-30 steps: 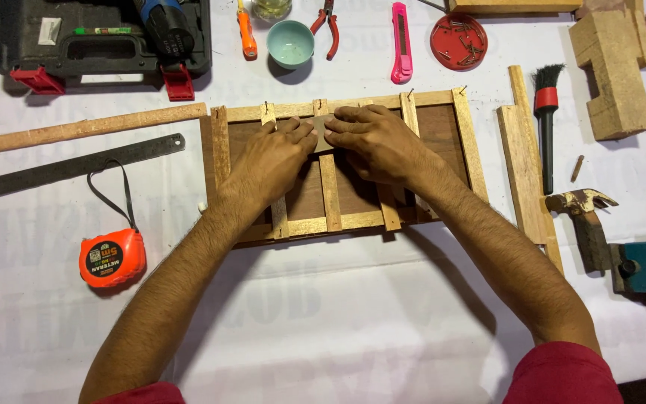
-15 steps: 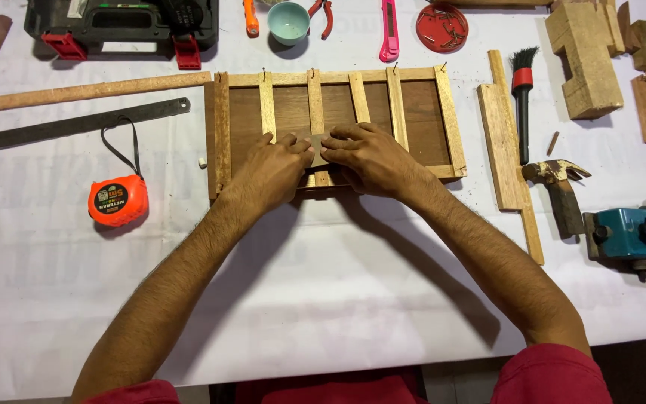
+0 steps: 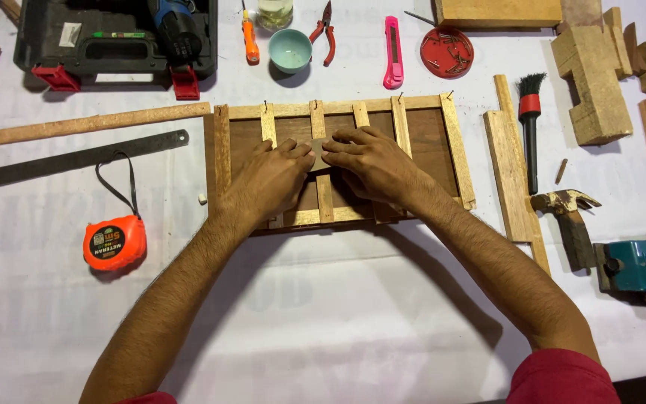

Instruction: The person assembles a small wooden frame on a workbench. They position thin wood slats across the frame, measure with a tape measure, hammer nails to secure the slats, sand a small wood block, brush dust off the frame, and pick up additional wood strips to continue assembly.

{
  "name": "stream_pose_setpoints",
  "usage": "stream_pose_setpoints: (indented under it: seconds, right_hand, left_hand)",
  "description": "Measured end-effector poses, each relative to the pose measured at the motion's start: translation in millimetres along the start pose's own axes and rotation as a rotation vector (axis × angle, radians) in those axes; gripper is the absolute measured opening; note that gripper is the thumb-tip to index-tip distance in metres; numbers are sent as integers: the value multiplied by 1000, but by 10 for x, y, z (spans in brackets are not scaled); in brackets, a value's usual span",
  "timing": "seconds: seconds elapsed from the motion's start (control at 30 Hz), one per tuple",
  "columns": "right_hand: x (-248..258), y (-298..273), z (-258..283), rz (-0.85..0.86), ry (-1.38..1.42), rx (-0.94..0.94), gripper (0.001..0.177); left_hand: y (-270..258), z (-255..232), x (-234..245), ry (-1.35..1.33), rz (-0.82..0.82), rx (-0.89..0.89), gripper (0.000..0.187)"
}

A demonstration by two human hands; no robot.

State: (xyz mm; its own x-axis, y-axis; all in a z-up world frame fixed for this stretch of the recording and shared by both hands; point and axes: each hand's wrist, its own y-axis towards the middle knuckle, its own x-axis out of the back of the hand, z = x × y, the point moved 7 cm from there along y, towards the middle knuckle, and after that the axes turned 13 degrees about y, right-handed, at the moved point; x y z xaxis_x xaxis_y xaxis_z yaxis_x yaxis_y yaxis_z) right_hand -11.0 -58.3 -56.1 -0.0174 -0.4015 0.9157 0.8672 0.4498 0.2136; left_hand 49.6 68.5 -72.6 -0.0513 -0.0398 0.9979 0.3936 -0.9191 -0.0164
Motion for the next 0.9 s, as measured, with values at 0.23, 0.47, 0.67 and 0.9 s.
stream_pose_setpoints:
  seconds: [0.23,0.47,0.67,0.9]
  right_hand:
    - [-33,252,-429,-10,-6,7,49]
    - [-42,299,-549,-20,15,-25,44]
    - [-28,179,-291,18,-31,-26,58]
    - [-134,-205,146,27,-52,-5,50]
  left_hand:
    - [331,298,-64,15,-33,-7,35]
    - [378,328,-112,24,-52,20,36]
    - [225,148,-39,9,-28,52,31]
    - [-155,-263,28,4,81,50,25]
